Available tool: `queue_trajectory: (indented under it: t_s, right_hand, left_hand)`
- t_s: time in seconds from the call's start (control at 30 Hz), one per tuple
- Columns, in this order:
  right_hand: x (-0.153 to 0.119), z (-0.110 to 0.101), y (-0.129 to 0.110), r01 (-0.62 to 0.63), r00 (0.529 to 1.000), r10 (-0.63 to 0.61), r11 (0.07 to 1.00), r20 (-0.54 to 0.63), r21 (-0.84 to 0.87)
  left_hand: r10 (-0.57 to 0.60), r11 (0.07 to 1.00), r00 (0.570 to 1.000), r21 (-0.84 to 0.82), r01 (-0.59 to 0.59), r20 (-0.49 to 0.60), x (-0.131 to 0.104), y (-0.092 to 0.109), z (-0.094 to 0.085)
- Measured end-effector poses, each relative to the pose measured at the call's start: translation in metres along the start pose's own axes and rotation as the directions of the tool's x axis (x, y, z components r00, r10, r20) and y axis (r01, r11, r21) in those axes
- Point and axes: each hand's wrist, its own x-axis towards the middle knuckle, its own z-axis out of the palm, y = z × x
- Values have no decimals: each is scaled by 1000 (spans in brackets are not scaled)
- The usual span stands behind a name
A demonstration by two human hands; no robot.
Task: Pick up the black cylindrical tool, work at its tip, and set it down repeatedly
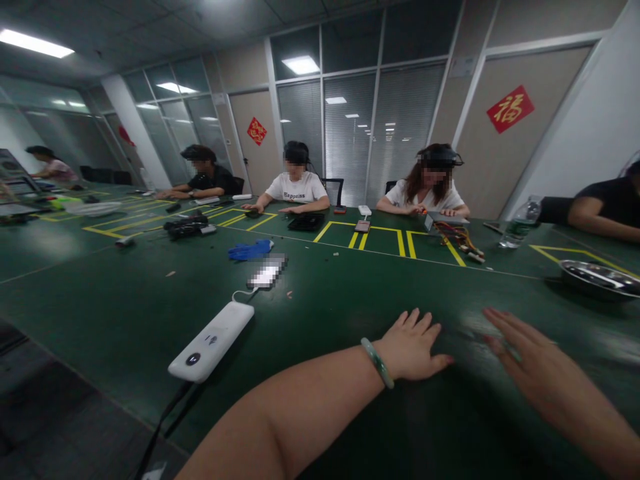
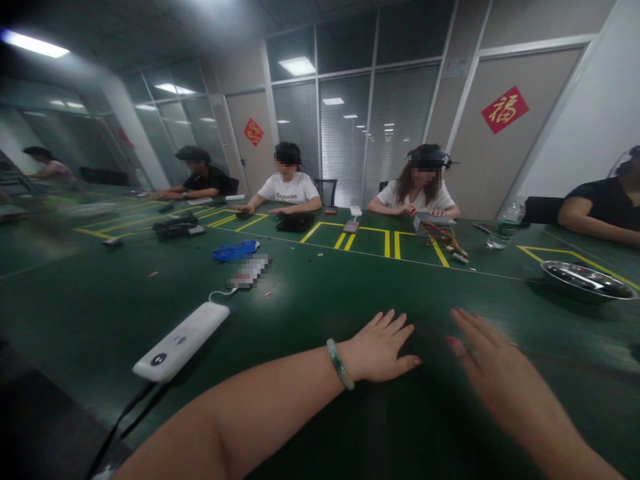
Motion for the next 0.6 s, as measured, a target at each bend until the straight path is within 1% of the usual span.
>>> queue_trajectory:
  t_s: [0.03,0.07,0.1,0.13,0.17,0.23,0.3,0.37,0.47,0.53,0.57,0.6]
  right_hand:
    - [9,18,-21,0,1000,0,1000,28,-18]
    - [17,34,-41,15,997,-13,1000,80,-24]
    - [23,47,-60,51,987,-51,999,151,0]
    - [28,58,-76,89,970,-96,995,222,41]
    - [31,65,-88,112,954,-130,990,271,83]
    - [33,72,-98,117,938,-153,984,310,132]
    - [30,71,-97,108,936,-148,984,320,141]
    - [27,67,-93,115,933,-153,984,326,134]
    - [25,61,-85,136,923,-163,985,348,101]
    - [26,56,-68,121,932,-128,992,339,42]
    - [25,52,-52,85,946,-78,996,316,-7]
    - [23,47,-31,21,964,0,997,267,-74]
  left_hand:
    - [7,999,1000,48,-6,-23,1,-1,4]
    - [16,994,999,109,-11,-49,2,-2,9]
    - [38,984,998,177,-28,-55,3,-3,14]
    - [48,969,998,244,-37,-39,5,-6,20]
    - [53,961,998,275,-40,-40,6,-9,26]
    - [53,961,997,275,-38,-48,9,-16,38]
    - [78,966,994,250,-57,-73,10,-23,47]
    - [115,968,989,236,-90,-98,10,-27,50]
    - [148,974,985,185,-130,-86,8,-26,43]
    - [132,986,989,114,-124,-64,6,-19,31]
    - [104,993,993,68,-100,-63,5,-15,24]
    - [56,998,996,19,-54,-73,5,-11,17]
